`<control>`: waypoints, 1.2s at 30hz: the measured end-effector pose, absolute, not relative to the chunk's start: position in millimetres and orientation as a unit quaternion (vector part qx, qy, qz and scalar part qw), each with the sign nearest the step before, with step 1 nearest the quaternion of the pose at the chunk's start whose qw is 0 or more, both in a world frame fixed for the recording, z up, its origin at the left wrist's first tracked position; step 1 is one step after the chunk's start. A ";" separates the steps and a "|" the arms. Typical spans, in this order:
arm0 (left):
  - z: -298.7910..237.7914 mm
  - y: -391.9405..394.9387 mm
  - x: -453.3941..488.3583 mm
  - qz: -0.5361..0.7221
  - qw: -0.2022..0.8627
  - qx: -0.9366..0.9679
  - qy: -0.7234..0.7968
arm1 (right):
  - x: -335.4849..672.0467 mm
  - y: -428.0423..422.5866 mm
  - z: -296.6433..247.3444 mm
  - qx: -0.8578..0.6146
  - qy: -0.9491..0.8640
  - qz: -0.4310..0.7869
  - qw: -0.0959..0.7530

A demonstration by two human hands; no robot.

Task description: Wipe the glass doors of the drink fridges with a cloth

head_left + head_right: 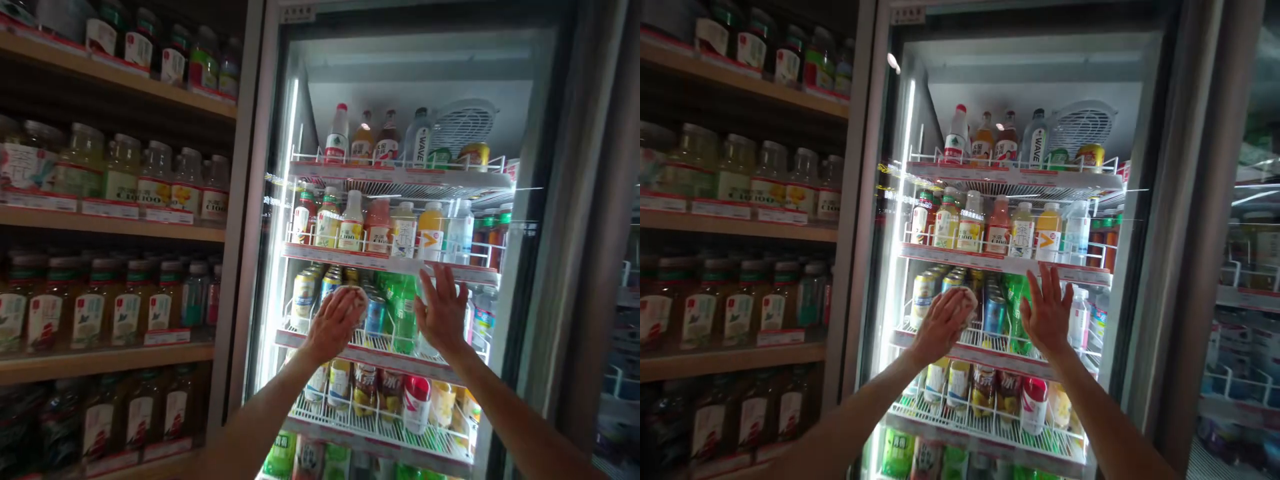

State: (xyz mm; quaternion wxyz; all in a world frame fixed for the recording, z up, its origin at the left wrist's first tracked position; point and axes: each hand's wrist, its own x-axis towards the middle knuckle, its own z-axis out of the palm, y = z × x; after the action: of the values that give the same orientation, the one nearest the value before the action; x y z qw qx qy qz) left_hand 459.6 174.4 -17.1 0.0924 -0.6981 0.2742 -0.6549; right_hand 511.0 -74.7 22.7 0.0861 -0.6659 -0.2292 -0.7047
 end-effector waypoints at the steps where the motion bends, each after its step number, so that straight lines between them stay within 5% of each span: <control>1: -16.2 181.8 458.3 -0.656 0.087 -0.699 0.270 | 510.8 -76.9 22.2 -0.670 -0.229 -0.701 0.083; 7: 9.5 195.1 466.7 -0.788 -0.103 -0.601 0.086 | 509.3 -82.2 14.1 -0.677 -0.218 -0.699 0.071; 13: 6.2 144.2 472.1 -0.672 0.080 -0.682 0.276 | 511.0 -91.2 14.8 -0.681 -0.212 -0.699 0.057; 19: 47.5 170.6 471.0 -0.801 -0.105 -0.584 0.084 | 519.5 -119.2 17.0 -0.661 -0.179 -0.724 0.082; 25: 15.7 132.4 476.1 -0.707 0.054 -0.664 0.239 | 525.3 -120.3 13.6 -0.642 -0.190 -0.736 0.097; 32: 63.1 142.0 479.7 -0.798 -0.089 -0.591 0.081 | 527.0 -124.3 12.2 -0.642 -0.204 -0.735 0.083; 36: 60.1 78.6 484.5 -0.724 0.017 -0.662 0.190 | 527.0 -123.0 12.7 -0.634 -0.206 -0.740 0.084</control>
State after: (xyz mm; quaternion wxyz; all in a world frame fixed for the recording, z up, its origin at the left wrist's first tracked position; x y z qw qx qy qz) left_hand 484.5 78.6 60.1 0.0168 -0.6624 0.1903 -0.7244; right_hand 527.0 -123.0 12.7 0.0842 -0.6343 -0.2060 -0.7404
